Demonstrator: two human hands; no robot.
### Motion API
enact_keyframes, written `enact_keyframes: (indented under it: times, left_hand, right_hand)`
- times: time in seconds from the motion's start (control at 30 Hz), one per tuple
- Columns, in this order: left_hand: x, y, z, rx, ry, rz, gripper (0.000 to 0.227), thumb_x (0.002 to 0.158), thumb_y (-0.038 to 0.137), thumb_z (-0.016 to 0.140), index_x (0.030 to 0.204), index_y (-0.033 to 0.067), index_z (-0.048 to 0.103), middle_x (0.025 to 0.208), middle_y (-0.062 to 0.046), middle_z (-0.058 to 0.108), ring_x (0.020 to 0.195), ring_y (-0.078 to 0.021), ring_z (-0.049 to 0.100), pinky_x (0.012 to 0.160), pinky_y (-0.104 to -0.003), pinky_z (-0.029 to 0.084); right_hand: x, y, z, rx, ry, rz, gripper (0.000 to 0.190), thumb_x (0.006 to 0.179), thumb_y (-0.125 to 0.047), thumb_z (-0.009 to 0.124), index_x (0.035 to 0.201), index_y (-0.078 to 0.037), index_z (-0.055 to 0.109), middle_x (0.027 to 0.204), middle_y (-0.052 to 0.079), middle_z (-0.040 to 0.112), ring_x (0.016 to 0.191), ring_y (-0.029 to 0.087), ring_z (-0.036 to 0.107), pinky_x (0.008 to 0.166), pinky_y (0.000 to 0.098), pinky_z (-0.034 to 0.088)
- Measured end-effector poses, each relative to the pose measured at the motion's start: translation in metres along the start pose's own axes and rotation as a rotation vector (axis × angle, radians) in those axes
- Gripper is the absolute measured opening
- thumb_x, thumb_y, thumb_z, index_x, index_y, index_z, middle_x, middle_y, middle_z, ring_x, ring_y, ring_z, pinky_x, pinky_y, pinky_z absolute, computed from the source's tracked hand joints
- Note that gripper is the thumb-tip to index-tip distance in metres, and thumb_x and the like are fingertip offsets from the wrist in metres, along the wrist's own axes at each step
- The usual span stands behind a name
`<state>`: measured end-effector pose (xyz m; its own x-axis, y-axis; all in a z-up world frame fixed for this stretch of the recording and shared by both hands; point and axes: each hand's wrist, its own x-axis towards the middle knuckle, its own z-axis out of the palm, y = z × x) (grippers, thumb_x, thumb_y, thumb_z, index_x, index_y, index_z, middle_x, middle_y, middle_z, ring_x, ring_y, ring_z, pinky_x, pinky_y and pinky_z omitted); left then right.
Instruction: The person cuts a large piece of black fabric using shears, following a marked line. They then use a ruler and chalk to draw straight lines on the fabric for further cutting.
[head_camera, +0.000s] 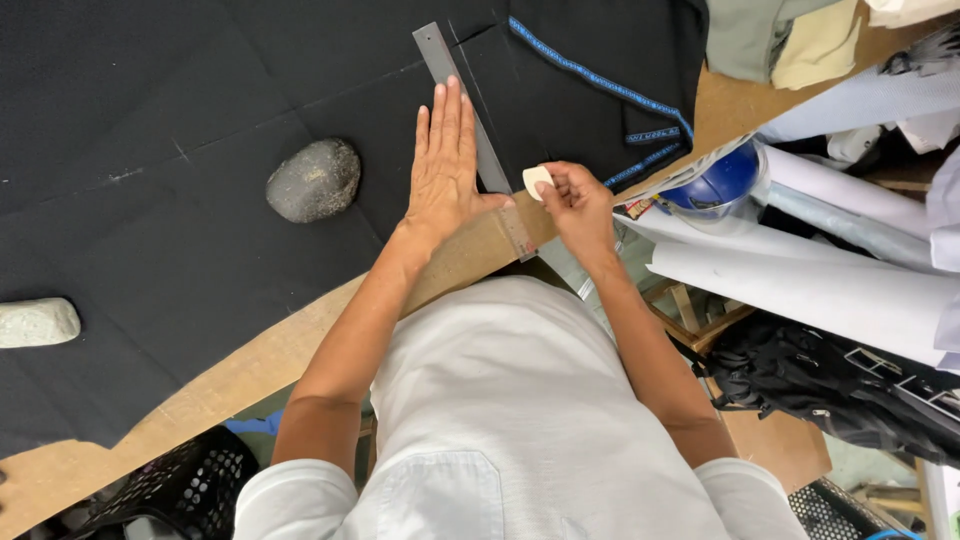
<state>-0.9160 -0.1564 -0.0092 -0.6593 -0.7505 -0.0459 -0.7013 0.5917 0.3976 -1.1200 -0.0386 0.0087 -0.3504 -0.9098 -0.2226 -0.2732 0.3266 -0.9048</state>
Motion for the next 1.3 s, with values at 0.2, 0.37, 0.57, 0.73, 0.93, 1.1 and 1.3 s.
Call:
enact_keyframes:
  times: [0.2, 0.37, 0.57, 0.73, 0.93, 1.1, 1.3]
  left_hand:
    - [0.000, 0.001, 0.004, 0.016, 0.056, 0.007, 0.174, 0.076, 0.091, 0.108, 0.175, -0.0024, -0.001, 0.182, -0.026, -0.007, 0.173, -0.0439, -0.001, 0.145, -0.059, 0.010]
    - [0.002, 0.003, -0.005, 0.020, -0.006, -0.008, 0.171, 0.079, 0.091, 0.105, 0.174, -0.0031, -0.001, 0.182, -0.026, -0.005, 0.173, -0.0427, -0.001, 0.144, -0.057, 0.007]
    - [0.002, 0.002, -0.003, 0.049, -0.006, -0.011, 0.171, 0.078, 0.095, 0.103, 0.173, -0.0053, 0.001, 0.182, -0.026, -0.003, 0.172, -0.0428, 0.001, 0.143, -0.058, 0.009]
    - [0.008, 0.005, -0.010, 0.123, 0.040, 0.010, 0.169, 0.070, 0.101, 0.091, 0.170, -0.0111, 0.013, 0.179, -0.031, 0.007, 0.169, -0.0464, 0.011, 0.139, -0.061, 0.014]
    - [0.009, 0.010, -0.022, -0.079, -0.039, -0.039, 0.157, 0.064, 0.073, 0.097, 0.170, -0.0100, 0.017, 0.180, -0.031, 0.005, 0.168, -0.0442, 0.005, 0.137, -0.062, 0.003]
    - [0.011, 0.011, -0.022, -0.074, -0.073, -0.051, 0.154, 0.065, 0.074, 0.096, 0.170, -0.0083, 0.017, 0.180, -0.030, 0.006, 0.168, -0.0430, 0.004, 0.136, -0.062, 0.003]
    - [0.012, 0.010, -0.021, -0.067, -0.086, -0.057, 0.153, 0.066, 0.075, 0.095, 0.170, -0.0067, 0.017, 0.181, -0.028, 0.006, 0.168, -0.0419, 0.004, 0.136, -0.061, 0.003]
  right_hand:
    - [0.002, -0.006, 0.005, -0.023, -0.001, 0.003, 0.019, 0.102, -0.011, 0.077, 0.121, -0.008, 0.077, 0.099, 0.000, 0.073, 0.089, 0.007, 0.066, 0.080, 0.0224, 0.056]
    - [0.002, -0.011, 0.006, -0.057, -0.012, -0.006, 0.019, 0.101, -0.010, 0.078, 0.120, -0.010, 0.079, 0.098, -0.001, 0.075, 0.087, 0.007, 0.067, 0.078, 0.0224, 0.055]
    - [0.004, -0.013, 0.007, -0.098, -0.018, -0.044, 0.019, 0.101, -0.010, 0.079, 0.119, -0.008, 0.079, 0.098, 0.000, 0.074, 0.085, 0.009, 0.066, 0.075, 0.0234, 0.056]
    - [0.008, 0.002, 0.006, -0.234, -0.010, -0.236, 0.022, 0.101, -0.012, 0.077, 0.122, -0.006, 0.077, 0.094, 0.004, 0.068, 0.081, 0.013, 0.065, 0.075, 0.0290, 0.055]
    - [0.010, 0.006, 0.009, -0.355, 0.031, -0.213, 0.023, 0.094, -0.009, 0.086, 0.116, -0.007, 0.081, 0.084, 0.011, 0.071, 0.079, 0.027, 0.074, 0.066, 0.0352, 0.059]
    - [0.008, 0.004, 0.010, -0.416, 0.002, -0.146, 0.022, 0.097, -0.014, 0.084, 0.118, -0.008, 0.079, 0.086, 0.009, 0.071, 0.082, 0.023, 0.074, 0.070, 0.0325, 0.061]
    - [0.009, 0.009, 0.011, -0.440, 0.004, -0.160, 0.020, 0.096, -0.014, 0.084, 0.115, -0.008, 0.079, 0.084, 0.007, 0.071, 0.081, 0.022, 0.075, 0.067, 0.0319, 0.063]
